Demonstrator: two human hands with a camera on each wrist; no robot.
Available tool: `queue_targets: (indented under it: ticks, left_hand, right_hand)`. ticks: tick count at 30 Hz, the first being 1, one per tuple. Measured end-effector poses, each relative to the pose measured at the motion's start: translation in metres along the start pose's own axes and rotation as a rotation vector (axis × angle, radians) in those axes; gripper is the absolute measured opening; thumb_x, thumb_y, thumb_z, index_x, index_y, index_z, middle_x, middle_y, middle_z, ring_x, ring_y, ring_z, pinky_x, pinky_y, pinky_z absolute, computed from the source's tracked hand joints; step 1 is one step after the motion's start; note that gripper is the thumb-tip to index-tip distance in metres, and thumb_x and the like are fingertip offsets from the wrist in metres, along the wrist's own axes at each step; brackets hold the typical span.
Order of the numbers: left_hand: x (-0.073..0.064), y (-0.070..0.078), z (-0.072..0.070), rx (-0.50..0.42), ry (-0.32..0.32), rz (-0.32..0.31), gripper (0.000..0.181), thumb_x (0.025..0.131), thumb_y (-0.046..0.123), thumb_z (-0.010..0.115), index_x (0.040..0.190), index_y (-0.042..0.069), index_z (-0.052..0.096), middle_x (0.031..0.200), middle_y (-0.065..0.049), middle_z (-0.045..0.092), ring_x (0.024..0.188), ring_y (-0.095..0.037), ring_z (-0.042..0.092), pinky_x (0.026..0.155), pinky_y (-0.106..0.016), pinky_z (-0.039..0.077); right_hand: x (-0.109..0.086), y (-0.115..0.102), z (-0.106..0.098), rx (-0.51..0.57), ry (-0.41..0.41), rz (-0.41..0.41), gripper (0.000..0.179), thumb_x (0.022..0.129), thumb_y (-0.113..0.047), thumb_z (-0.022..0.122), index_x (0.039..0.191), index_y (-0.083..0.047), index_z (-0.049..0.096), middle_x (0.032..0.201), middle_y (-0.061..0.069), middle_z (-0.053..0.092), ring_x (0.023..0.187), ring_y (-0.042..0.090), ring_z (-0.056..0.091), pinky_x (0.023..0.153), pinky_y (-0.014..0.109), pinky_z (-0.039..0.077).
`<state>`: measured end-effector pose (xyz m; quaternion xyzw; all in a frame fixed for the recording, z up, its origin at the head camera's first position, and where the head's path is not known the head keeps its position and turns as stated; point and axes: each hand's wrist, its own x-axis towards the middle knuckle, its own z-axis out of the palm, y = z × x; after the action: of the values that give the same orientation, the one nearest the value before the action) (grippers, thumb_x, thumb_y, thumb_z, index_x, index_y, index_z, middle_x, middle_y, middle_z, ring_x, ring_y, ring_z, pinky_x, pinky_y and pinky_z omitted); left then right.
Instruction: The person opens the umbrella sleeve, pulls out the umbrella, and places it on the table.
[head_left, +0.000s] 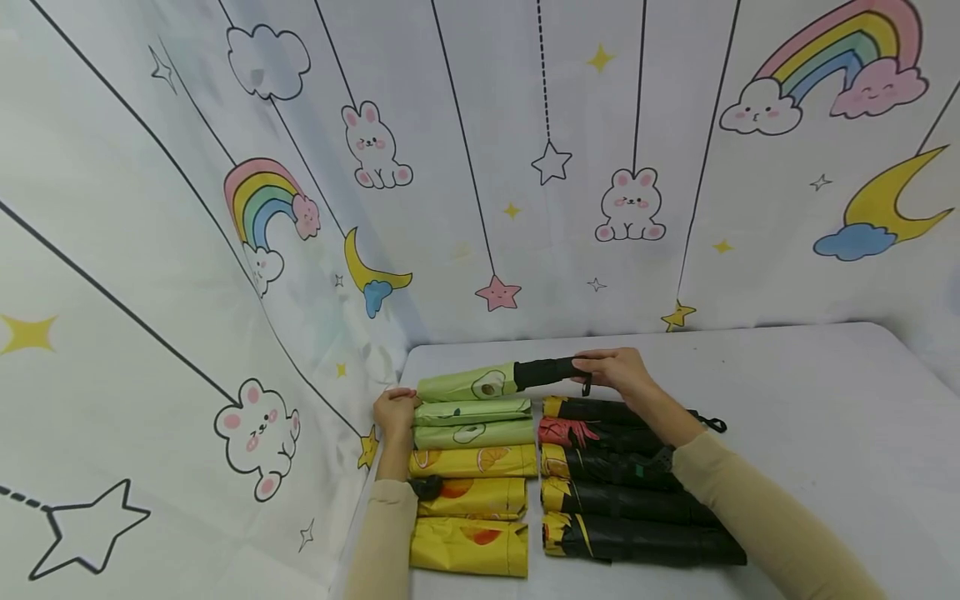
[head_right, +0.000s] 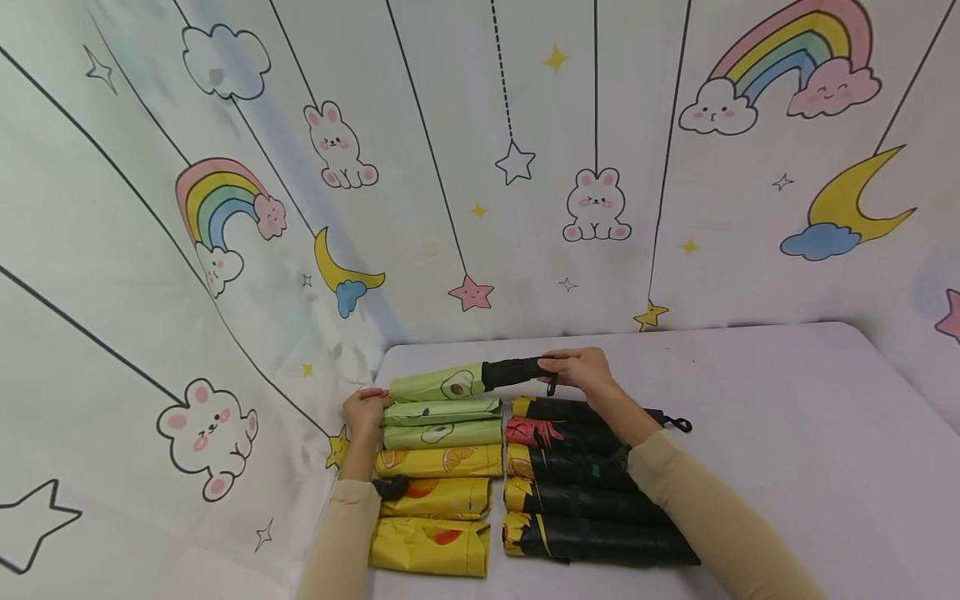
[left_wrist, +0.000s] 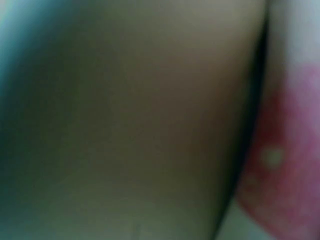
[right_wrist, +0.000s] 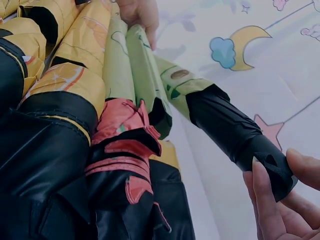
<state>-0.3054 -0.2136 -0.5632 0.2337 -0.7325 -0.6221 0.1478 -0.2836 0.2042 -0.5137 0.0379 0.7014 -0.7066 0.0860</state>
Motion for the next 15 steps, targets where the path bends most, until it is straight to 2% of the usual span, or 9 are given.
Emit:
queue_targets:
  ticks: [3, 9, 15]
  left_hand:
    - [0.000, 0.000, 0.000, -0.005, -0.004, -0.001, 0.023, 0.086, -0.013, 0.074, 0.108, -0.007, 0.071, 0.106, -0.022, 0.075, 0.087, -0.030, 0.067, 0.069, -0.027, 0.056]
    - [0.000, 0.000, 0.000, 0.006, -0.002, -0.013, 0.023, 0.086, -0.011, 0.075, 0.109, -0.006, 0.072, 0.104, -0.019, 0.076, 0.083, -0.025, 0.066, 0.072, -0.029, 0.055]
    - [0.000, 0.000, 0.000, 0.001, 0.007, 0.003, 0.023, 0.085, -0.014, 0.074, 0.107, -0.007, 0.071, 0.104, -0.021, 0.076, 0.089, -0.032, 0.068, 0.069, -0.027, 0.055]
  right_hand:
    - [-0.002, 0.000, -0.003, -0.002, 0.011, 0.002, 0.054, 0.094, -0.028, 0.081, 0.136, 0.003, 0.066, 0.140, 0.022, 0.063, 0.101, 0.019, 0.076, 0.094, 0.032, 0.059]
    - [-0.004, 0.001, -0.009, 0.007, 0.028, 0.013, 0.055, 0.093, -0.028, 0.082, 0.137, 0.002, 0.066, 0.146, 0.022, 0.058, 0.105, 0.018, 0.075, 0.094, 0.031, 0.059]
    - [-0.005, 0.001, -0.017, 0.025, 0.033, 0.026, 0.058, 0.091, -0.029, 0.084, 0.138, 0.002, 0.065, 0.150, 0.021, 0.055, 0.105, 0.013, 0.073, 0.094, 0.029, 0.059]
